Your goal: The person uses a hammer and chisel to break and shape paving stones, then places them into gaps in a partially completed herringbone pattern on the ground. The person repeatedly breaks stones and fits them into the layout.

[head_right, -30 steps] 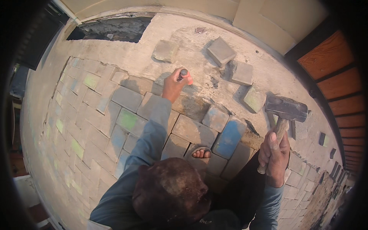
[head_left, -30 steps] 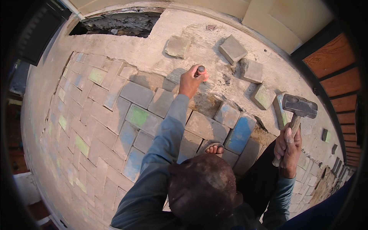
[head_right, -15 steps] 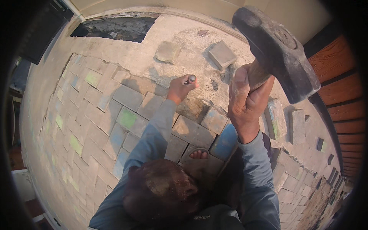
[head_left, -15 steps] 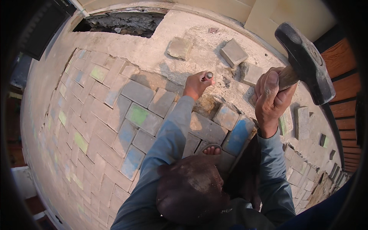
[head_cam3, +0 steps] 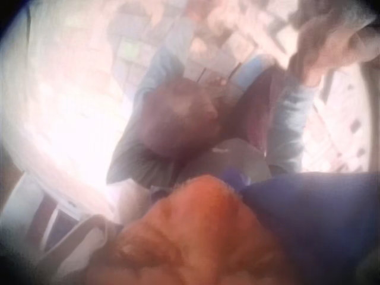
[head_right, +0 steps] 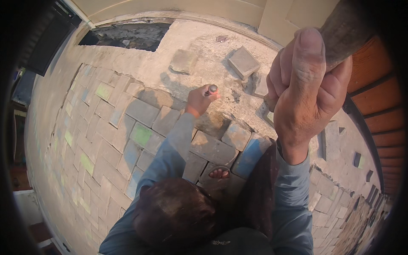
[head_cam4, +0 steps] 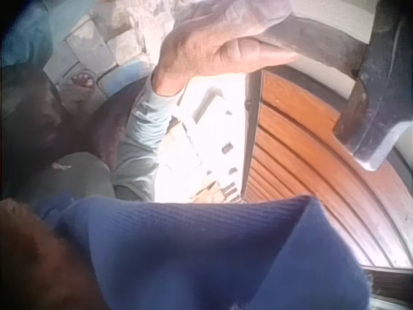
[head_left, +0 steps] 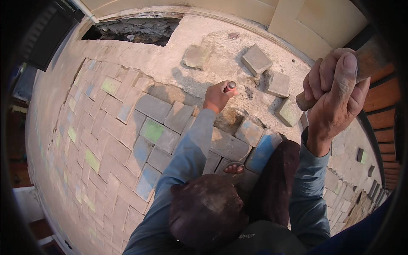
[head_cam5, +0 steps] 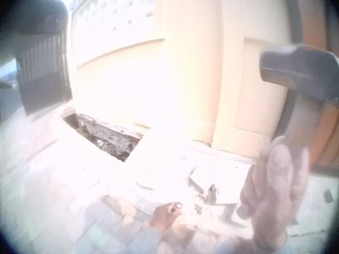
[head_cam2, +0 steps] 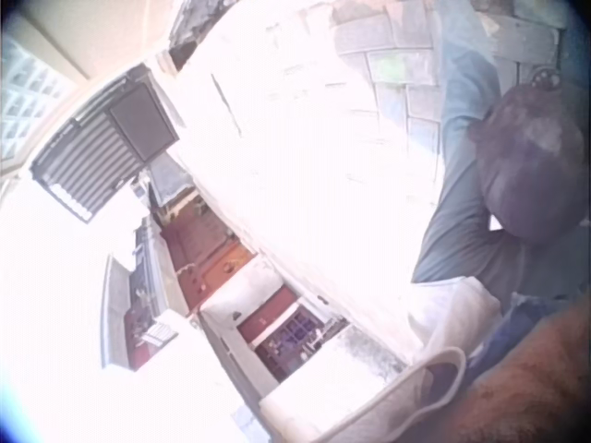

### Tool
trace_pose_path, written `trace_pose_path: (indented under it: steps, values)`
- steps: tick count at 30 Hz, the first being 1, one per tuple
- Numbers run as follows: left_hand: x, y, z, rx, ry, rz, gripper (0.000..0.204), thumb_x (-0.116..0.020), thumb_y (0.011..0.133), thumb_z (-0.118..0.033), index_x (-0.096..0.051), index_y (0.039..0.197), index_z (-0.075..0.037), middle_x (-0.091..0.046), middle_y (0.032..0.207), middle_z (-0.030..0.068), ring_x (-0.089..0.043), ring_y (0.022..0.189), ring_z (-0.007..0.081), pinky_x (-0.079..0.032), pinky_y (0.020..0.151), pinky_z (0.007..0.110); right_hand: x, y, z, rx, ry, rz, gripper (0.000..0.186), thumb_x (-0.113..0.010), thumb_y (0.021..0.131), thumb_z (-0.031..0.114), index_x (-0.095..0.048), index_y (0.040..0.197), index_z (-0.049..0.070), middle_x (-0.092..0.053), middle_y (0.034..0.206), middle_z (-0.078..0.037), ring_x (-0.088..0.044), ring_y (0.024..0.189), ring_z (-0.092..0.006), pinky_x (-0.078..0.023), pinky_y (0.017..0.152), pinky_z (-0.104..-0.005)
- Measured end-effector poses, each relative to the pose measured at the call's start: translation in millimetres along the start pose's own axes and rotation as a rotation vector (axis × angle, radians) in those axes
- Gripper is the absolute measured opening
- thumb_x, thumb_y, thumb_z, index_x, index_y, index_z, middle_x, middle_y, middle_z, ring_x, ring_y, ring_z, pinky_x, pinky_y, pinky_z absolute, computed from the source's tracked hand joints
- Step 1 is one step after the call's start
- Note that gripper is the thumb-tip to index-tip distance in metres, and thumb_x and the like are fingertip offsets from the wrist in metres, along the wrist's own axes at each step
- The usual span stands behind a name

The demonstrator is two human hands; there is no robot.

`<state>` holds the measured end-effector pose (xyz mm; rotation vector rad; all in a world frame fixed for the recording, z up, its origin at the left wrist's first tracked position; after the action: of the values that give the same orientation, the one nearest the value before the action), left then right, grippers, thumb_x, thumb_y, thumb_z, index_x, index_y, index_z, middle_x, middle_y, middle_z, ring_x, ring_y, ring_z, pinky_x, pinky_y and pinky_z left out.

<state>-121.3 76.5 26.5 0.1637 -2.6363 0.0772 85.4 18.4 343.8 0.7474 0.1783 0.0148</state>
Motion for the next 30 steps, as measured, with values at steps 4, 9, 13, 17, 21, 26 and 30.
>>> trace_pose_path:
  steps: [4, 9, 13, 17, 21, 26, 30]
  values:
    - [-9.6, -3.2, 0.5, 0.012, -0.002, -0.012, 0.038, -0.080, 0.087, -0.034, -0.074, 0.112, -0.007, -0.076, 0.102, 0.0134, -0.072, 0.092, 0.0295, -0.055, 0.082, 0.042, 0.7, -8.0, -12.0, 0.257, 0.212, -0.089, 0.044, -0.060, 0.105, 0.031, -0.047, 0.071, 0.007, -0.045, 0.064, -0.001, -0.040, 0.048, -0.0082, -0.029, 0.039, -0.0270]
    - [-16.2, 1.8, -15.7, 0.010, 0.090, 0.037, 0.038, -0.079, 0.087, -0.033, -0.073, 0.114, -0.007, -0.076, 0.099, 0.0132, -0.072, 0.090, 0.0284, -0.054, 0.082, 0.041, 28.0, -140.4, -179.0, -0.650, -0.740, 0.714, 0.037, -0.058, 0.103, 0.029, -0.049, 0.116, -0.006, -0.063, 0.096, -0.038, -0.062, 0.098, -0.0545, -0.047, 0.083, -0.0552]
    - [-14.4, -1.2, -19.5, -0.098, 0.026, -0.019, 0.041, -0.078, 0.087, -0.031, -0.072, 0.119, -0.005, -0.077, 0.100, 0.0108, -0.073, 0.092, 0.0238, -0.054, 0.083, 0.037, 22.3, -106.3, -130.2, -0.658, -0.556, 0.545, 0.044, -0.058, 0.105, 0.037, -0.051, 0.114, -0.005, -0.058, 0.079, -0.022, -0.061, 0.075, -0.0322, -0.047, 0.070, -0.0449]
    - [-9.3, -1.9, 0.0, -0.016, 0.029, 0.000, 0.044, -0.078, 0.085, -0.037, -0.073, 0.116, -0.006, -0.077, 0.100, 0.0109, -0.073, 0.093, 0.0233, -0.054, 0.083, 0.037, 9.0, -24.9, -23.2, -0.310, 0.030, 0.088, 0.032, -0.063, 0.104, 0.038, -0.058, 0.107, 0.006, -0.049, 0.073, 0.002, -0.044, 0.058, -0.0013, -0.035, 0.049, -0.0189]
    - [-9.4, 1.5, -9.5, -0.035, 0.044, -0.009, 0.043, -0.078, 0.085, -0.039, -0.073, 0.114, -0.006, -0.077, 0.099, 0.0108, -0.073, 0.092, 0.0231, -0.054, 0.082, 0.037, 12.2, 42.5, 22.0, 0.358, 0.365, 0.364, 0.033, -0.062, 0.105, 0.032, -0.050, 0.083, 0.009, -0.044, 0.069, 0.002, -0.038, 0.051, -0.0064, -0.032, 0.042, -0.0246]
    - [-20.0, 0.9, -8.8, -0.004, 0.057, 0.002, 0.042, -0.081, 0.085, -0.036, -0.073, 0.112, -0.005, -0.076, 0.095, 0.0100, -0.070, 0.087, 0.0207, -0.053, 0.080, 0.035, 33.3, -138.9, -163.3, -0.413, -0.694, 0.467, 0.026, -0.058, 0.105, 0.024, -0.054, 0.118, 0.002, -0.066, 0.092, -0.012, -0.063, 0.084, -0.0296, -0.052, 0.079, -0.0439]
    - [-5.6, -2.0, -15.1, -0.026, 0.004, -0.042, 0.037, -0.082, 0.085, -0.031, -0.073, 0.109, -0.005, -0.074, 0.091, 0.0115, -0.067, 0.081, 0.0217, -0.052, 0.077, 0.038, 47.3, -134.1, -177.2, -0.688, -0.486, 0.417, 0.035, -0.059, 0.104, 0.031, -0.053, 0.114, -0.002, -0.063, 0.084, -0.016, -0.062, 0.070, -0.0272, -0.049, 0.066, -0.0400]
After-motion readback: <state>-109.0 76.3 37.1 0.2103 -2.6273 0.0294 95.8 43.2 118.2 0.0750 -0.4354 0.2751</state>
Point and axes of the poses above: each hand's wrist, its own y-axis towards the middle knuckle, its own x-axis out of the back of the hand, z = x × y, the point moved 7 cm from there along y, towards the middle knuckle
